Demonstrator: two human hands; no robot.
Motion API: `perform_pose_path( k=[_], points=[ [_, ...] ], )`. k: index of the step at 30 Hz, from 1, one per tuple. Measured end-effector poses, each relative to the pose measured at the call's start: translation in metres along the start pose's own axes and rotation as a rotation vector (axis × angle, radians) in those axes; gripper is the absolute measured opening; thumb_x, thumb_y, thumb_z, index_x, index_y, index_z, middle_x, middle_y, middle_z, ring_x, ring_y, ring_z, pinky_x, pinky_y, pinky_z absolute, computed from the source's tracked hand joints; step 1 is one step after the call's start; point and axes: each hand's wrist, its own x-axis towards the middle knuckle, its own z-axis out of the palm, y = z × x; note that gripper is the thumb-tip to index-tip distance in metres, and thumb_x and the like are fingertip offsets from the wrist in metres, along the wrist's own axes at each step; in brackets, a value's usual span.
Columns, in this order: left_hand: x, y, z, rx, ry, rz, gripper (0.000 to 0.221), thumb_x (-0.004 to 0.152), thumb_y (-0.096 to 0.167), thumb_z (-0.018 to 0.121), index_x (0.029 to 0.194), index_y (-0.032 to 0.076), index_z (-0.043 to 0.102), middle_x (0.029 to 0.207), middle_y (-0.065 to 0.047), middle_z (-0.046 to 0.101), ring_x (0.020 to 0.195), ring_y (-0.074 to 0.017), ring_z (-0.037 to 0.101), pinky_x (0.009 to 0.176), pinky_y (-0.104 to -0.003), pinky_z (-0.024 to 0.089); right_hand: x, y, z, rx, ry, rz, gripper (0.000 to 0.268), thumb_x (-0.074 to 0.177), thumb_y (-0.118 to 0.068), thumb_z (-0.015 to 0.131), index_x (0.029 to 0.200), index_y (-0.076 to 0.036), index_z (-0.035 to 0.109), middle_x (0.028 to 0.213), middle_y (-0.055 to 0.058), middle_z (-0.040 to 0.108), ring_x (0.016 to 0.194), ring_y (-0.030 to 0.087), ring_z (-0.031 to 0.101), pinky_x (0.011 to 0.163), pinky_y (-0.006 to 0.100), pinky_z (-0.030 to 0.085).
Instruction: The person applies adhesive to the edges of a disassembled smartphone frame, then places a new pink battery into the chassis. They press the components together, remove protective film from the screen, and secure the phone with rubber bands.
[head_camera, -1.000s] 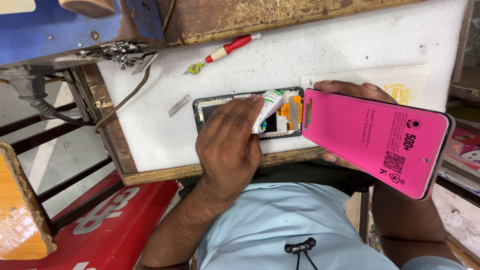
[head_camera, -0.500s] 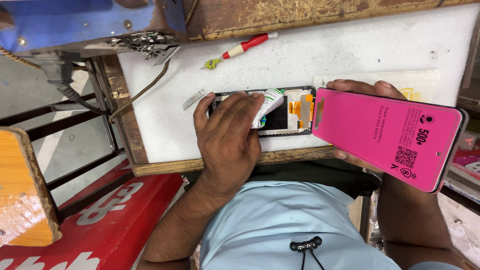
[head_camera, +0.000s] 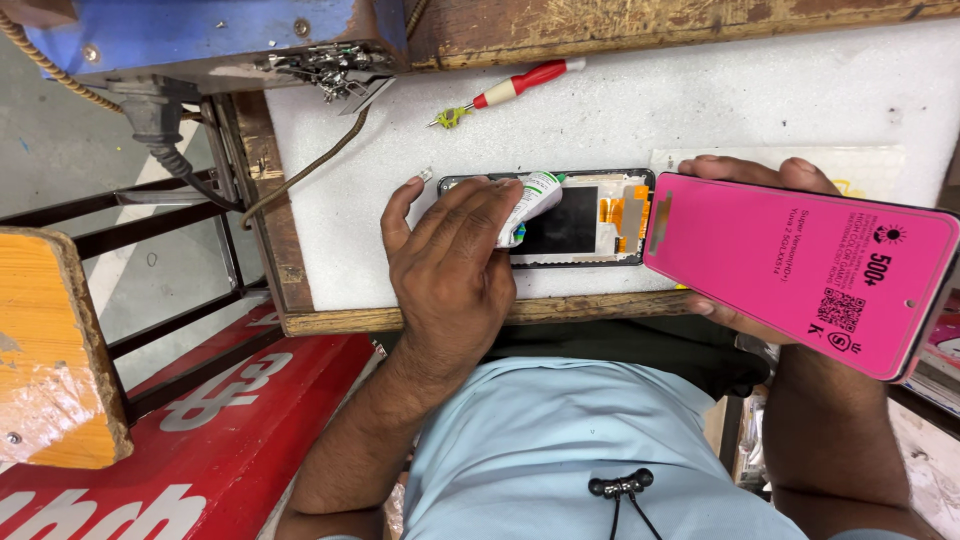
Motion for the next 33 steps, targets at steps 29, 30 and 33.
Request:
perform_pose_path(
  k=[29, 30, 33],
  points=[
    [-0.009, -0.025, -0.034, 0.080, 0.041, -0.065, 0.053, 0.085, -0.013, 0.068, 0.132, 0.011, 0.066, 0.120, -0.002, 0.076, 0.118, -0.0169, 0.070, 0.117, -0.045, 0.034, -0.009, 0.010, -0.001, 0.013, -0.027, 0.064, 0.111, 0.080, -0.011, 0.079, 0.168, -0.034, 0.015, 0.153, 0.017, 0.046, 0.144, 0.034, 0.050, 0.115, 0.053, 0.055],
    [-0.010, -0.026, -0.035, 0.084, 0.046, -0.067, 0.053, 0.085, -0.014, 0.068, 0.132, 0.011, 0.066, 0.120, -0.002, 0.076, 0.117, -0.0169, 0.070, 0.117, -0.044, 0.034, -0.012, 0.011, -0.002, 0.013, -0.026, 0.067, 0.112, 0.080, -0.011, 0.079, 0.168, -0.034, 0.015, 0.154, 0.017, 0.046, 0.144, 0.033, 0.050, 0.115, 0.052, 0.055],
    [-0.011, -0.028, -0.038, 0.097, 0.053, -0.067, 0.054, 0.084, -0.014, 0.067, 0.132, 0.011, 0.066, 0.120, -0.002, 0.076, 0.117, -0.0167, 0.070, 0.117, -0.044, 0.034, -0.023, 0.020, -0.005, 0.027, -0.031, 0.061, 0.110, 0.081, -0.010, 0.078, 0.167, -0.033, 0.014, 0.158, 0.016, 0.045, 0.146, 0.032, 0.050, 0.112, 0.049, 0.056]
  ],
)
